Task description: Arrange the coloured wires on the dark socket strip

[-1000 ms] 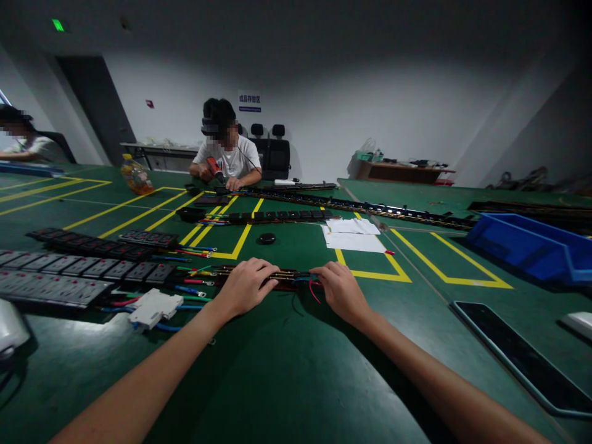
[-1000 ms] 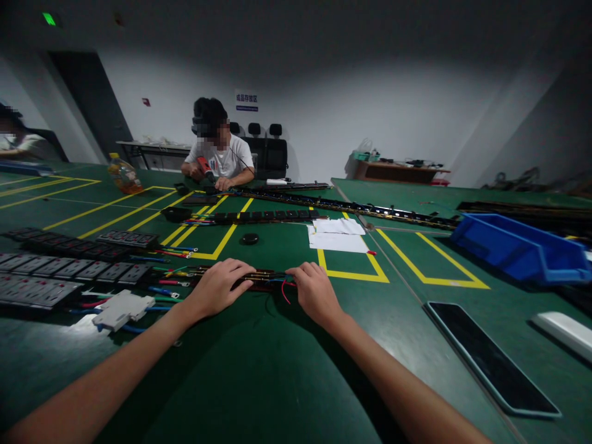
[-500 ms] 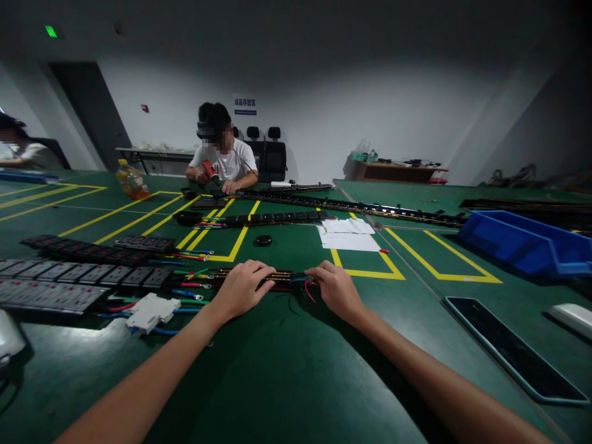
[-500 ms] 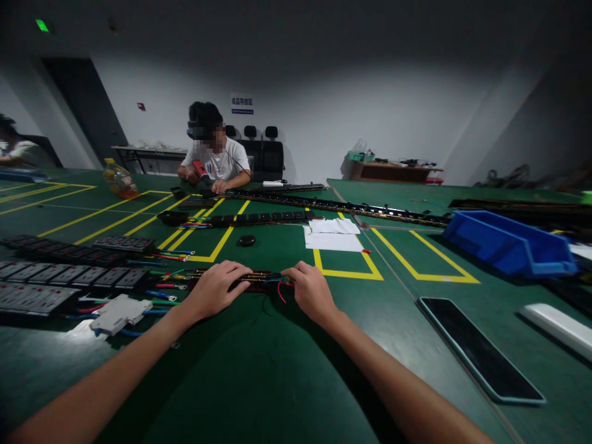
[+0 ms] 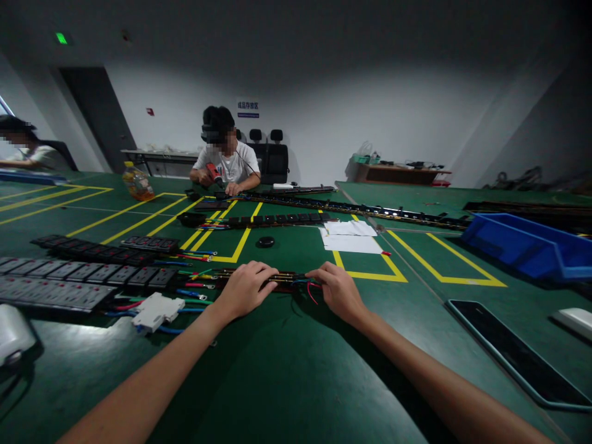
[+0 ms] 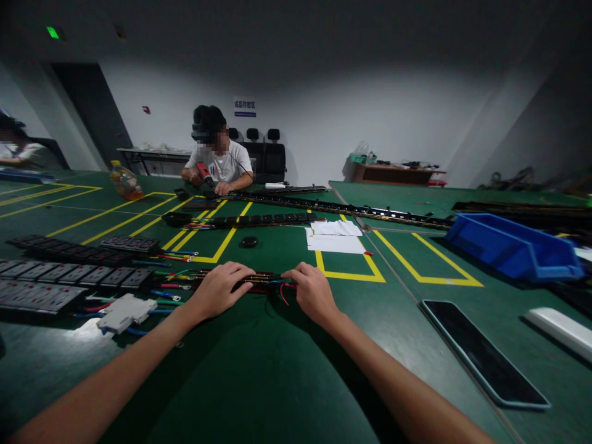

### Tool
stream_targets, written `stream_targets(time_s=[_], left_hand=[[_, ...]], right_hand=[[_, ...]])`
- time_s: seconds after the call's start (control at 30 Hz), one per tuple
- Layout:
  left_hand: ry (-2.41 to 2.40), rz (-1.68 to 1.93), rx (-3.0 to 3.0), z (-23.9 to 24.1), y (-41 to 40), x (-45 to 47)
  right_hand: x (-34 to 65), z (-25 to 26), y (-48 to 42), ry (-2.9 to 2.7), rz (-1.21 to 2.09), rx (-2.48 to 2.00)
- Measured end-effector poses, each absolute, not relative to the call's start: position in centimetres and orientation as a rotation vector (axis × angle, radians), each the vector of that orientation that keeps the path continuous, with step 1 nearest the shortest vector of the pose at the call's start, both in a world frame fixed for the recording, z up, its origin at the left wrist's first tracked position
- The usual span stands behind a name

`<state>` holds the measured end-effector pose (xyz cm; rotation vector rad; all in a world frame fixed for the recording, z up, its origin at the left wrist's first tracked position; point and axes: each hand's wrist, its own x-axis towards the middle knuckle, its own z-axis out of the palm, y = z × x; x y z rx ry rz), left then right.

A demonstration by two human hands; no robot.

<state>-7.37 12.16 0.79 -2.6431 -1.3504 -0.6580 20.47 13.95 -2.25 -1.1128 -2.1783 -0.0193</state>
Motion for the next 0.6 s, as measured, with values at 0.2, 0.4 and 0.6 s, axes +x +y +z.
stream_targets(time_s=[0.2,0.4,0.6], left_hand=[[-1.349,-0.664,-2.639,0.67,12.17,-7.29],[-1.359,-0.642,-2.641,0.86,12.12,-7.29],[-1.352,-0.664,-2.637,0.77,12.25,-7.41]], right_hand=[[20.33,-2.16,13.93,-2.159,-0.044,-1.139],[20.46,-2.71,14.22,-2.135,0.012,-1.093],[20.66,-2.93,14.37,-2.112,0.004,-0.997]])
